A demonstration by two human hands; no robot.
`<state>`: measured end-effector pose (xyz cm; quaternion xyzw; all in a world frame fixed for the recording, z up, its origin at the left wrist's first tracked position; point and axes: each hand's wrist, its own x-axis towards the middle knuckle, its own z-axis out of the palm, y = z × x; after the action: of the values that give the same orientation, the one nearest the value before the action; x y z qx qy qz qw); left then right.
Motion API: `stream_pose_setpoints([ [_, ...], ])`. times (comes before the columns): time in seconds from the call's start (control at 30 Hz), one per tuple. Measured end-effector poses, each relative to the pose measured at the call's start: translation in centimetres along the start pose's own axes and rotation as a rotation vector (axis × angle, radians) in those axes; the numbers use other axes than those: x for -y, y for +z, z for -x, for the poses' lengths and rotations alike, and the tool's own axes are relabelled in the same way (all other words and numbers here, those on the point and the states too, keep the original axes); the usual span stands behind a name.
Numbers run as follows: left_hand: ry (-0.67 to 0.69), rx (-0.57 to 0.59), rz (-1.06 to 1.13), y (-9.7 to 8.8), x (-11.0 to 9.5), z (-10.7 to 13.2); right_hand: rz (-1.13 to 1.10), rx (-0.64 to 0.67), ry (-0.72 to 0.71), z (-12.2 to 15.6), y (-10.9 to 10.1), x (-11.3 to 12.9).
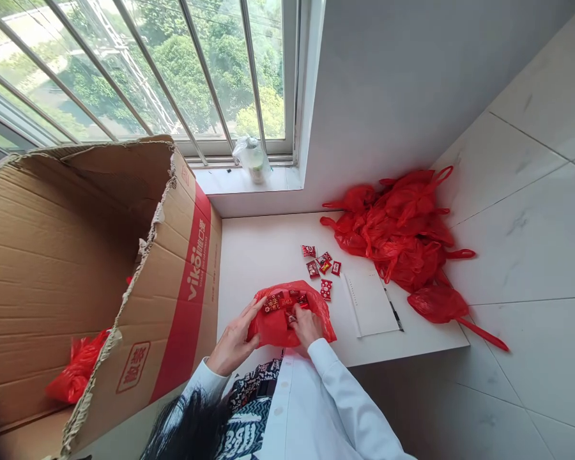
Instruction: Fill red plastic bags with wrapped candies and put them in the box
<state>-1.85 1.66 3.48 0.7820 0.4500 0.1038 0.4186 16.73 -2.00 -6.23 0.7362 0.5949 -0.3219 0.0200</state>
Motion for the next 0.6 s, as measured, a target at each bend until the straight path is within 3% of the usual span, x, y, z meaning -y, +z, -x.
stream_pose_setpoints([
  [0.17, -0.012, 0.034, -0.008, -0.2, -0.3, -0.1, 0.071, -0.088, 0.224, 1.5, -3.6, -4.8],
  [0.27, -0.007, 0.055, -0.002, -0.1, -0.6, -0.3, 0.097, -0.095, 0.261, 1.7, -4.9, -5.8],
  [0.43, 0.023, 0.036, 0.011, 0.1, -1.1, -0.5, 0.109, -0.107, 0.182, 0.9, -5.1, -3.7],
  [0.6, 0.025, -0.007, 0.03, -0.1, -0.9, -0.5, 0.055, -0.045, 0.053, -1.0, -3.0, -0.2],
])
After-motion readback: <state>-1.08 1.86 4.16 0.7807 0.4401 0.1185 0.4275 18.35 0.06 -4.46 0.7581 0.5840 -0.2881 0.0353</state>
